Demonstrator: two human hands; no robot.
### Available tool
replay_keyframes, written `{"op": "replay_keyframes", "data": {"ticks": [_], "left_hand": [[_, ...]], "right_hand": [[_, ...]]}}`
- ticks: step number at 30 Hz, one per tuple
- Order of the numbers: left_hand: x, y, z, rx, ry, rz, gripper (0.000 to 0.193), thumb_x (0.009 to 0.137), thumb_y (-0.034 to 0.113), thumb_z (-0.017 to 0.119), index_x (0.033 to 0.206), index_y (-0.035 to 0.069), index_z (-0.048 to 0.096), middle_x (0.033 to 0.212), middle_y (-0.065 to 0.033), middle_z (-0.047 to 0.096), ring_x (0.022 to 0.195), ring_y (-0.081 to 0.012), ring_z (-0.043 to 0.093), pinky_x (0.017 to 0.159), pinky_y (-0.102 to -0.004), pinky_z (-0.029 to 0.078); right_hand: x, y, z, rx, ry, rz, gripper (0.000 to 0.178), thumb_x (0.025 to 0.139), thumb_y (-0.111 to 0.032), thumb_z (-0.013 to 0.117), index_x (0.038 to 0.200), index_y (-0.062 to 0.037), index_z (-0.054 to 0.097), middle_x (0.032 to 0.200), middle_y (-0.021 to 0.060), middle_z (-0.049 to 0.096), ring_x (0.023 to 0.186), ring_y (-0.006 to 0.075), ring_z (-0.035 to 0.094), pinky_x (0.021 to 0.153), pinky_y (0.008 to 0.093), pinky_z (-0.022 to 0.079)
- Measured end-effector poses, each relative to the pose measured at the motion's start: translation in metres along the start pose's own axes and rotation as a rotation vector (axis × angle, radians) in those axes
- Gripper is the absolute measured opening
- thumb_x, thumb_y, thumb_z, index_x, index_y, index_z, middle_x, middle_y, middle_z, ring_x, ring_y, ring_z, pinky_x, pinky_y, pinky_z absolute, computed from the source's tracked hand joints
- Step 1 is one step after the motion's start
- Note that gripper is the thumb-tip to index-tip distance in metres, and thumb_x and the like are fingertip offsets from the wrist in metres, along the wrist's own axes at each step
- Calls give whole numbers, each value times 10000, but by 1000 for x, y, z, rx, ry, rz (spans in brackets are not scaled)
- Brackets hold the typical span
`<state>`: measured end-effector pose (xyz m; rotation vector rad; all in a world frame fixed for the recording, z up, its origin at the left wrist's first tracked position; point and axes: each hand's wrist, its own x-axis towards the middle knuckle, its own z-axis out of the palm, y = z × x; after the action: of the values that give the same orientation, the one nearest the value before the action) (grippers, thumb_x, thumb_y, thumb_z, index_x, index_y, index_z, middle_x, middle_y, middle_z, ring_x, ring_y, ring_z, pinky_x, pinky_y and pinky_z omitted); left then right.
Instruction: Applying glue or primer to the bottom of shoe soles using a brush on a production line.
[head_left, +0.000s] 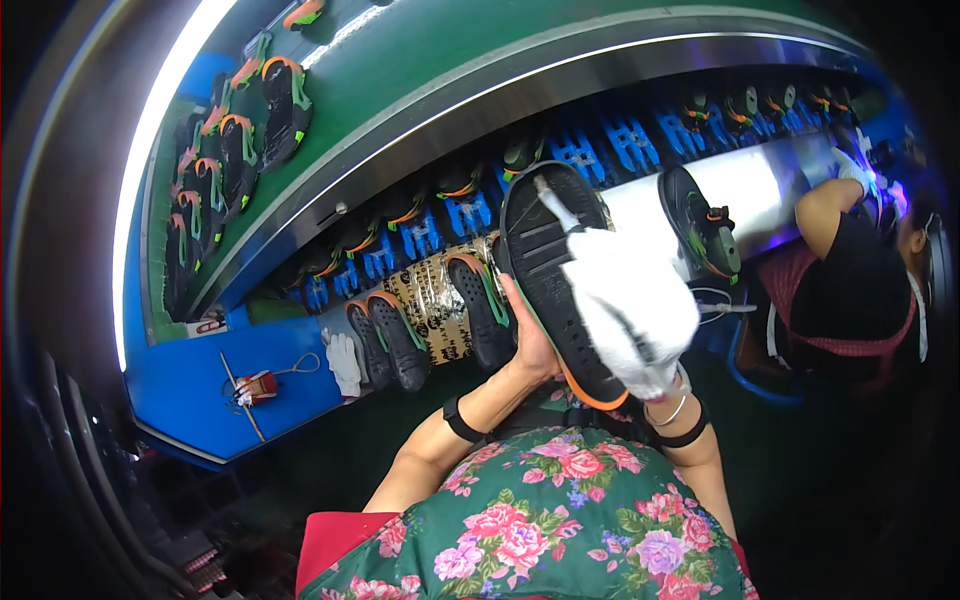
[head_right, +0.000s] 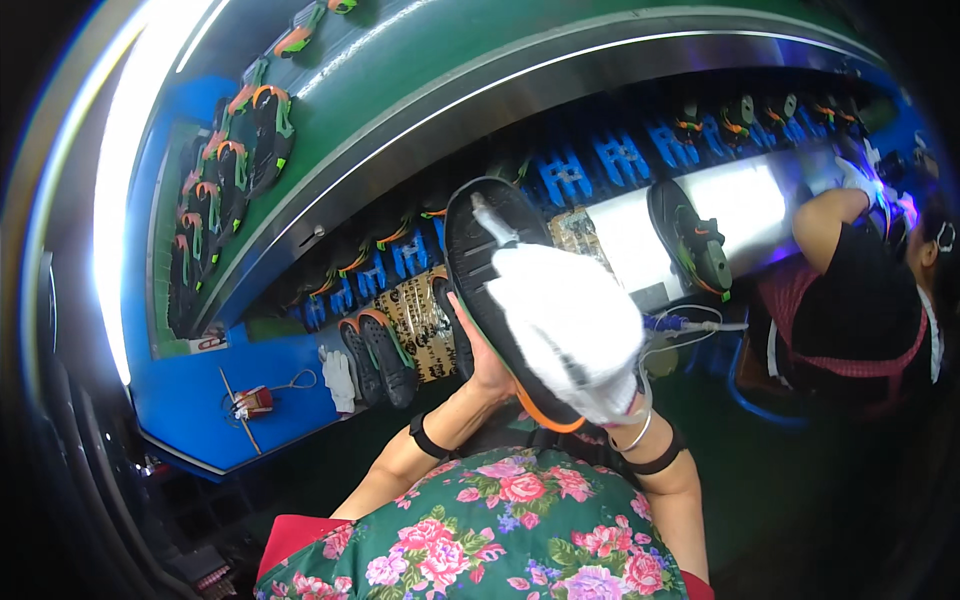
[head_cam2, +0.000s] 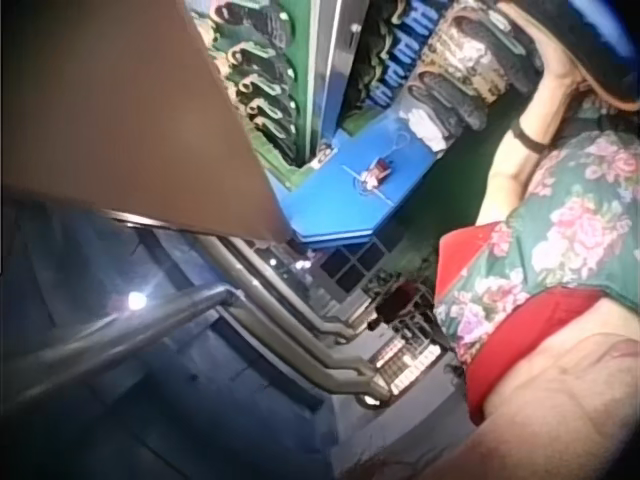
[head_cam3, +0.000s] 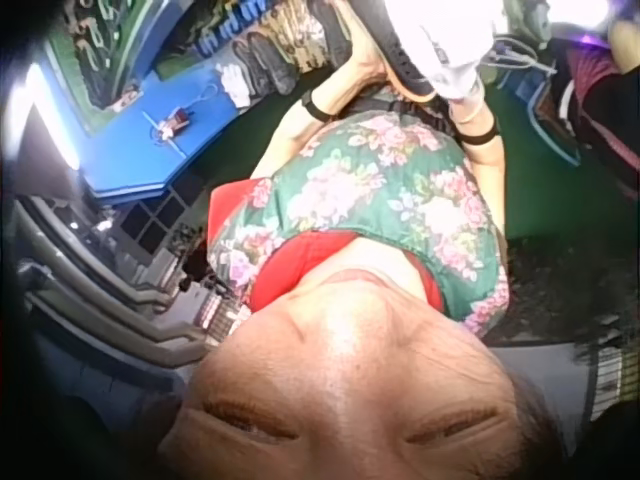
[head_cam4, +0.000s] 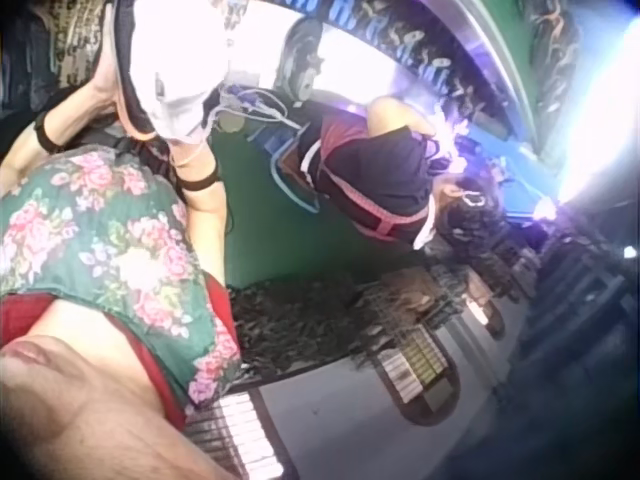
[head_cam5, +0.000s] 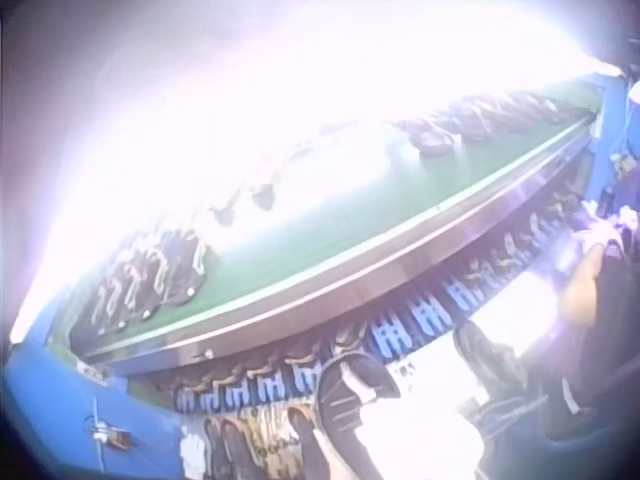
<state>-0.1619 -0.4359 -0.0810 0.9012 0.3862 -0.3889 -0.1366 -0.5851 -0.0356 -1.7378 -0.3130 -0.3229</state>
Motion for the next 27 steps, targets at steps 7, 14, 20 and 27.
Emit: {"op": "replay_keyframes", "data": {"ticks": [7, 14, 20, 27], "left_hand": [[21, -21, -49, -211, -217, -11, 1064, 870, 915, 180, 1453, 77, 478, 1401, -118, 582, 1269, -302, 565, 1145, -468, 387], [19, -23, -39, -301, -299, -20, 998, 900, 883, 218, 1435, 90, 505, 1374, -98, 594, 1247, -277, 564, 1128, -450, 404], [19, -24, -46, -354, -266, 84, 877, 979, 781, 207, 1487, 101, 430, 1419, -98, 559, 1296, -279, 562, 1113, -448, 447], [16, -10, -50, -51, -24, -53, 974, 911, 870, 220, 1485, 121, 461, 1446, -64, 541, 1299, -255, 526, 1152, -435, 378]], "right_hand": [[-12, 3, 12, 70, -144, -137, 417, 893, -135, 684, 1295, -25, 659, 1241, 154, 700, 1131, 296, 680, 988, 420, 523], [5, -15, 7, -31, -76, -310, 340, 860, -57, 707, 1198, -46, 729, 1181, 132, 734, 1070, 307, 704, 982, 401, 531], [-8, 5, -9, 73, -159, -175, 386, 855, -55, 702, 1241, -43, 706, 1229, 147, 714, 1119, 332, 686, 1020, 436, 507], [-4, -6, 1, 150, -178, -204, 279, 822, -72, 746, 1100, -57, 765, 1108, 116, 752, 1023, 295, 723, 917, 402, 560]]}}
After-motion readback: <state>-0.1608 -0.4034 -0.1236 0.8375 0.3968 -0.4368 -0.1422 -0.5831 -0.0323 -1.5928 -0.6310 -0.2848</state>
